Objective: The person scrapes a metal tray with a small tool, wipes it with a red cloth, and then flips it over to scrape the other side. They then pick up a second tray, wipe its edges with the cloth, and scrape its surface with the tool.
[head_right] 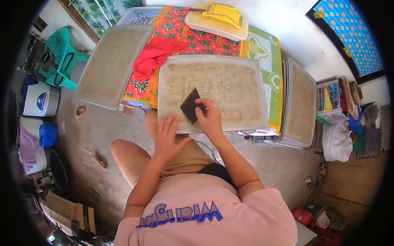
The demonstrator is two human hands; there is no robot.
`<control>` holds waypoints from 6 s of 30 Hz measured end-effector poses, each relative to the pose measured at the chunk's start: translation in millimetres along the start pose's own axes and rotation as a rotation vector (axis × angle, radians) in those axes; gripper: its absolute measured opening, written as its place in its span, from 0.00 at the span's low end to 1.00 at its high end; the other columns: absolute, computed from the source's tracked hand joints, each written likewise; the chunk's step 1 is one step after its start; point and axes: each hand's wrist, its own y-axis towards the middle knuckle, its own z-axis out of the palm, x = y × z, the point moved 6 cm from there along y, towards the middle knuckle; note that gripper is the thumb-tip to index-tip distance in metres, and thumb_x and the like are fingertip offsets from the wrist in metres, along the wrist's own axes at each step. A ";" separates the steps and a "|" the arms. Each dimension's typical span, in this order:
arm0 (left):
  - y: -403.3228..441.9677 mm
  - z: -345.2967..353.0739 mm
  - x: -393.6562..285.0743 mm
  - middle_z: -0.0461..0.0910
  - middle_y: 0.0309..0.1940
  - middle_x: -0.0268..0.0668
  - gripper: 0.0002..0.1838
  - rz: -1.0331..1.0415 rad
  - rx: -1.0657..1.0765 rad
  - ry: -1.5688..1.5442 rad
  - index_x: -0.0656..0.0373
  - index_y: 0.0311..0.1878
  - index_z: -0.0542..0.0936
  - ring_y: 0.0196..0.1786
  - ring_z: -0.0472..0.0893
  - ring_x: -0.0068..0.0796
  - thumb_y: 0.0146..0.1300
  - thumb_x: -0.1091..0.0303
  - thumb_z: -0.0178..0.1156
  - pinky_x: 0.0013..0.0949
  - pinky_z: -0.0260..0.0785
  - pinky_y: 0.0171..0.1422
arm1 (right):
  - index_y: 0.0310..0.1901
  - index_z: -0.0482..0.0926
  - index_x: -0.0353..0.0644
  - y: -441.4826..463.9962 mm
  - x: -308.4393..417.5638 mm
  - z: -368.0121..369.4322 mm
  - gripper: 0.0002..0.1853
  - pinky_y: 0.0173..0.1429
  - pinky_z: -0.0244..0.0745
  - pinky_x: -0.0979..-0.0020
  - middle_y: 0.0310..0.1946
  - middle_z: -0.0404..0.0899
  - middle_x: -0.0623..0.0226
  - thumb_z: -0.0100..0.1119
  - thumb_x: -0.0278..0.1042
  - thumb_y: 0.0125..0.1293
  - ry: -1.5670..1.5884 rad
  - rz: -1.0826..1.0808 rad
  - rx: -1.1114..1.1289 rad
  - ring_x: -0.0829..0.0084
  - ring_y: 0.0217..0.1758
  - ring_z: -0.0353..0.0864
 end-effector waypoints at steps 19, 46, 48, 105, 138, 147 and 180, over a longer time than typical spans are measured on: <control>16.4 -22.8 32.2 0.85 0.45 0.39 0.22 -0.136 -0.073 -0.260 0.57 0.56 0.81 0.43 0.81 0.39 0.56 0.76 0.62 0.46 0.67 0.60 | 0.60 0.75 0.42 -26.2 22.6 3.4 0.23 0.50 0.76 0.64 0.47 0.78 0.56 0.64 0.43 0.67 -0.161 -0.161 0.161 0.59 0.47 0.80; 30.8 33.8 -25.8 0.82 0.54 0.45 0.23 0.417 0.195 0.008 0.56 0.57 0.81 0.56 0.82 0.46 0.55 0.74 0.58 0.43 0.75 0.60 | 0.76 0.61 0.65 144.8 -167.5 -228.3 0.44 0.77 0.30 0.31 0.79 0.54 0.63 0.41 0.80 0.63 -1.089 0.469 -0.371 0.58 0.83 0.46; 33.3 31.4 -25.7 0.82 0.54 0.45 0.23 0.438 0.197 0.058 0.56 0.57 0.80 0.56 0.82 0.46 0.56 0.74 0.58 0.43 0.76 0.58 | 0.76 0.60 0.65 144.6 -168.4 -228.5 0.44 0.77 0.30 0.31 0.79 0.54 0.64 0.41 0.80 0.63 -1.106 0.486 -0.369 0.58 0.83 0.46; 86.2 54.1 -22.7 0.83 0.54 0.44 0.23 0.414 0.167 0.088 0.55 0.57 0.81 0.55 0.83 0.44 0.56 0.77 0.56 0.40 0.78 0.55 | 0.75 0.62 0.67 145.5 -171.6 -231.3 0.44 0.77 0.30 0.31 0.78 0.54 0.65 0.44 0.80 0.61 -1.089 0.495 -0.375 0.59 0.82 0.46; 57.3 73.1 -81.3 0.84 0.51 0.46 0.21 0.670 0.168 0.053 0.59 0.53 0.81 0.53 0.83 0.47 0.54 0.75 0.58 0.42 0.76 0.58 | 0.75 0.61 0.67 147.9 -168.6 -229.8 0.44 0.77 0.29 0.32 0.79 0.54 0.65 0.43 0.81 0.61 -1.073 0.497 -0.364 0.59 0.83 0.44; 64.3 73.0 -83.0 0.83 0.51 0.45 0.21 0.633 0.200 -0.026 0.59 0.54 0.81 0.53 0.83 0.47 0.54 0.74 0.58 0.43 0.77 0.57 | 0.75 0.61 0.67 147.8 -168.2 -229.6 0.44 0.78 0.31 0.33 0.79 0.53 0.65 0.44 0.80 0.61 -1.080 0.510 -0.363 0.59 0.83 0.45; 96.0 77.9 -58.3 0.83 0.51 0.45 0.22 0.487 0.104 0.053 0.58 0.56 0.80 0.54 0.83 0.47 0.55 0.73 0.58 0.43 0.78 0.55 | 0.75 0.62 0.67 144.5 -167.7 -230.3 0.44 0.78 0.31 0.33 0.79 0.53 0.66 0.45 0.80 0.60 -1.068 0.505 -0.367 0.60 0.83 0.45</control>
